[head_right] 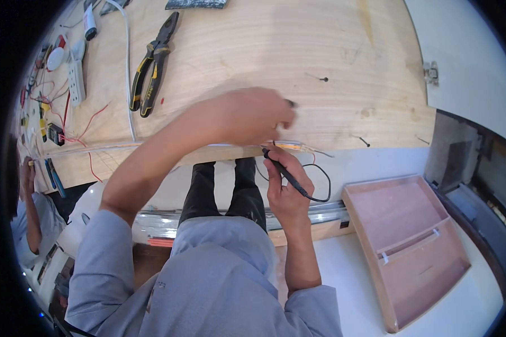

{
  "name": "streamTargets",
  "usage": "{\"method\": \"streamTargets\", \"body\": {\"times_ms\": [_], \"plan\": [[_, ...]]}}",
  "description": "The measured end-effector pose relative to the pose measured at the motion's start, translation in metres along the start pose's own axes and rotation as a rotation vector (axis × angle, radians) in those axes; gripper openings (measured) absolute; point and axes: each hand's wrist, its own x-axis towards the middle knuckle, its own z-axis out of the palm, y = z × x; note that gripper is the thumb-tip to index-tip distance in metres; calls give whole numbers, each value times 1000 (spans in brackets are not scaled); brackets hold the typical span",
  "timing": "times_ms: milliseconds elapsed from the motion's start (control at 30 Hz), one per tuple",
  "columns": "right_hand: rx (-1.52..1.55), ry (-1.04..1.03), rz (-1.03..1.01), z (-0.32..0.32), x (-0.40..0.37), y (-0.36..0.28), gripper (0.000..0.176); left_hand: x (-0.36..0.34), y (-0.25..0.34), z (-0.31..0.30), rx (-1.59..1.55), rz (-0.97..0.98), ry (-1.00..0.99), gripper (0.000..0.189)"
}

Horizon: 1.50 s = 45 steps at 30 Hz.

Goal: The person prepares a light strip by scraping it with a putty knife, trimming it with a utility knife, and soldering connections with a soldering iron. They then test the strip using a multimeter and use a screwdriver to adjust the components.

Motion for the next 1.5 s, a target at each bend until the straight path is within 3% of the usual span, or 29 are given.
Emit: {"method": "streamTargets", "body": {"times_ms": [167, 267, 367, 500, 567, 833, 967, 1167, 1500], "plan": [[-3, -27, 23, -1, 7, -4, 19, -81, 7, 20, -368, -210, 256, 25], [-28, -40, -18, -3, 10, -4, 21, -85, 10, 61, -474, -69, 717, 25], [-6, -55, -91, -7, 10, -3, 20, -86, 7, 76, -267, -134, 833, 23], [262, 46, 59, -3, 1, -1, 17, -85, -1, 100, -11, -14, 851, 19], [217, 3, 47, -4, 2, -2, 18, -84, -4, 107, 85, 30, 889, 20], [90, -115, 43, 1, 18, -9, 18, -83, -12, 118, 39, 32, 995, 23], [164, -181, 141, 2, 28, -6, 16, -87, -2, 111, 131, -59, 1013, 24], [197, -241, 189, 2, 33, -3, 14, -84, -8, 119, 52, -43, 1097, 25], [132, -276, 177, 2, 41, -4, 13, -86, -16, 121, 10, 4, 1083, 23]]}}
